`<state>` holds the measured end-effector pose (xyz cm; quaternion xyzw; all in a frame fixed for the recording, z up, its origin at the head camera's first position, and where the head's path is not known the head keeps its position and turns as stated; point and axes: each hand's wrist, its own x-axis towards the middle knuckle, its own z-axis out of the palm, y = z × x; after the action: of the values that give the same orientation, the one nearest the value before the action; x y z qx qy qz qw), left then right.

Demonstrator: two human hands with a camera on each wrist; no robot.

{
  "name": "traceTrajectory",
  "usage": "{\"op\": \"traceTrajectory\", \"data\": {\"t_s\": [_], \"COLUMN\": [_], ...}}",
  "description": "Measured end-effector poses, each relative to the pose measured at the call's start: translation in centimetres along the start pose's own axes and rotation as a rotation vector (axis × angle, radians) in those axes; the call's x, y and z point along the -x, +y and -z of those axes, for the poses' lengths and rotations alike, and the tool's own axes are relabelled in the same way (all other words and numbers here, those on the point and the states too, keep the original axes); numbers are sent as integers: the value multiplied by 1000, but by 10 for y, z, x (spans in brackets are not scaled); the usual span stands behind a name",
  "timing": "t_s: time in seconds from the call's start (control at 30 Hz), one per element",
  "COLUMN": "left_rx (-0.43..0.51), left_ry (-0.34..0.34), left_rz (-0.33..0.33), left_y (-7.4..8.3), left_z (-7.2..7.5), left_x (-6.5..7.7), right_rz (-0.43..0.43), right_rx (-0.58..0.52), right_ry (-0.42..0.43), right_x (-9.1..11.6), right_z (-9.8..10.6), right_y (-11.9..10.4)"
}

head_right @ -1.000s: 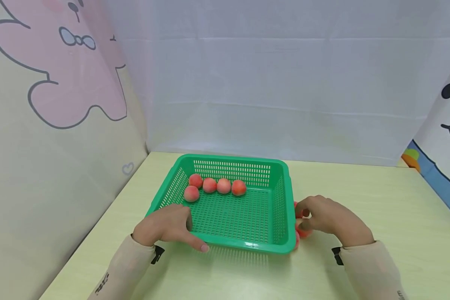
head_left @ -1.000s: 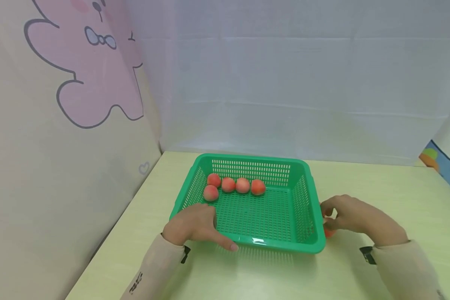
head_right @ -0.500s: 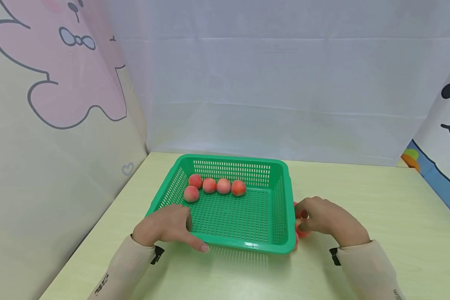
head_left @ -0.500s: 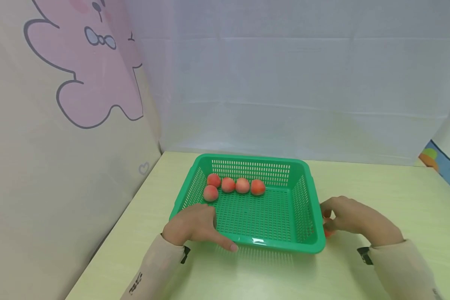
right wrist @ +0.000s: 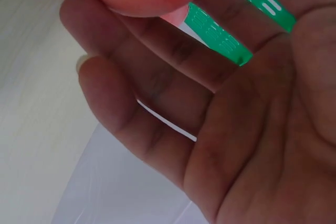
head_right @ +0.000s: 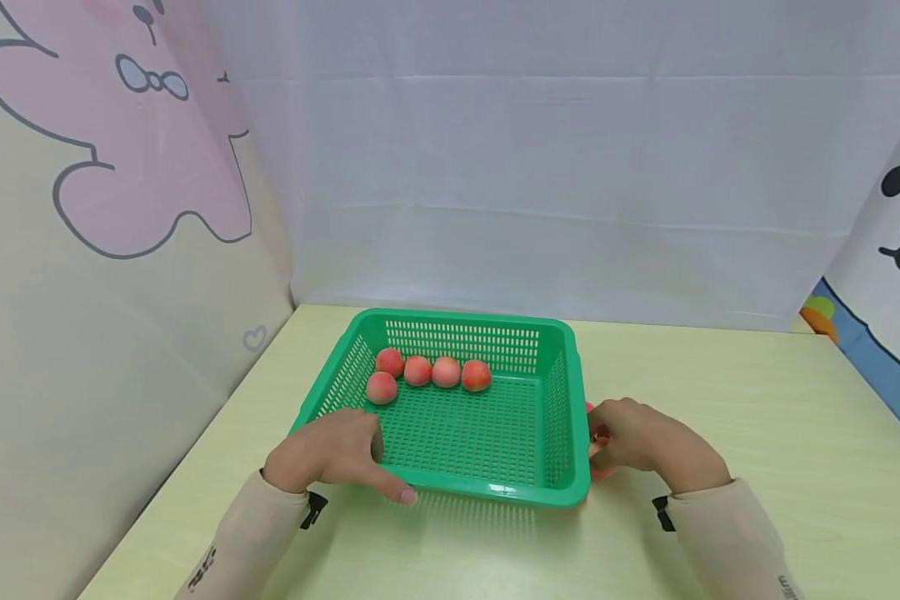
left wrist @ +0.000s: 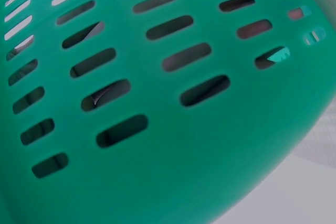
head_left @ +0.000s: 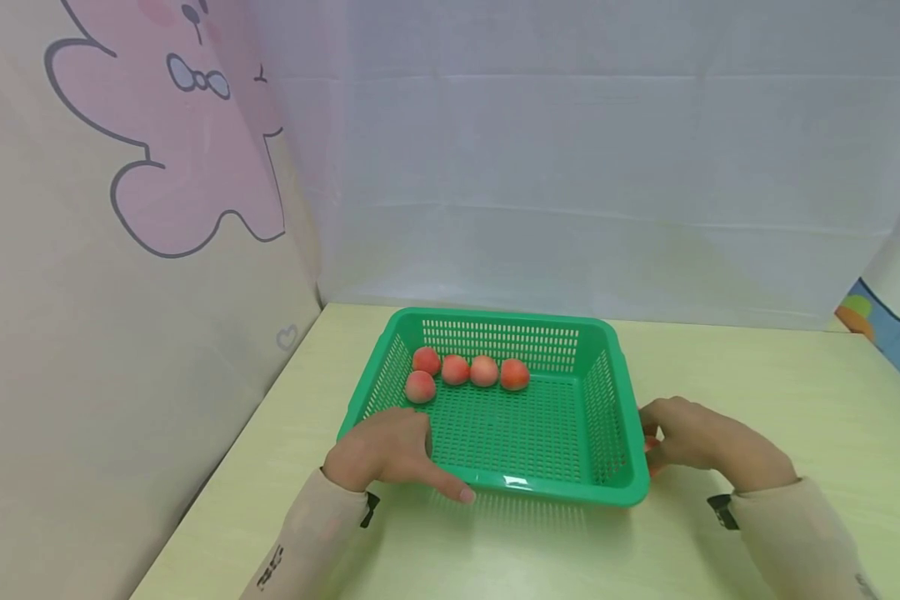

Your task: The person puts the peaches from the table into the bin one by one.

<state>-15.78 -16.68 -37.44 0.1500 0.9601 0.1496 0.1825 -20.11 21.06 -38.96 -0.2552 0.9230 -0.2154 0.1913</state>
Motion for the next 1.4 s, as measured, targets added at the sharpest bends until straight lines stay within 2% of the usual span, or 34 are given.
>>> {"op": "traceTrajectory", "data": {"t_s": [0.33,0.8,1.2,1.4], "left_rx": [-1,5,-1,-5], "left_ry": [6,10,7,7], "left_rz": [-1,-7,-7,-5], "left_y": [0,0,0,0], "left_z": [0,0,0,0], "left_x": [1,2,2,2], "right_rz": [11,-22,3,45], "right_rx": [1,34,32,47], "right_ry": [-2,-6,-25,21], "right_x": [0,-1,-1,4], "right_z": [-1,-3,-3,6], "right_y": [0,4,10,11]}}
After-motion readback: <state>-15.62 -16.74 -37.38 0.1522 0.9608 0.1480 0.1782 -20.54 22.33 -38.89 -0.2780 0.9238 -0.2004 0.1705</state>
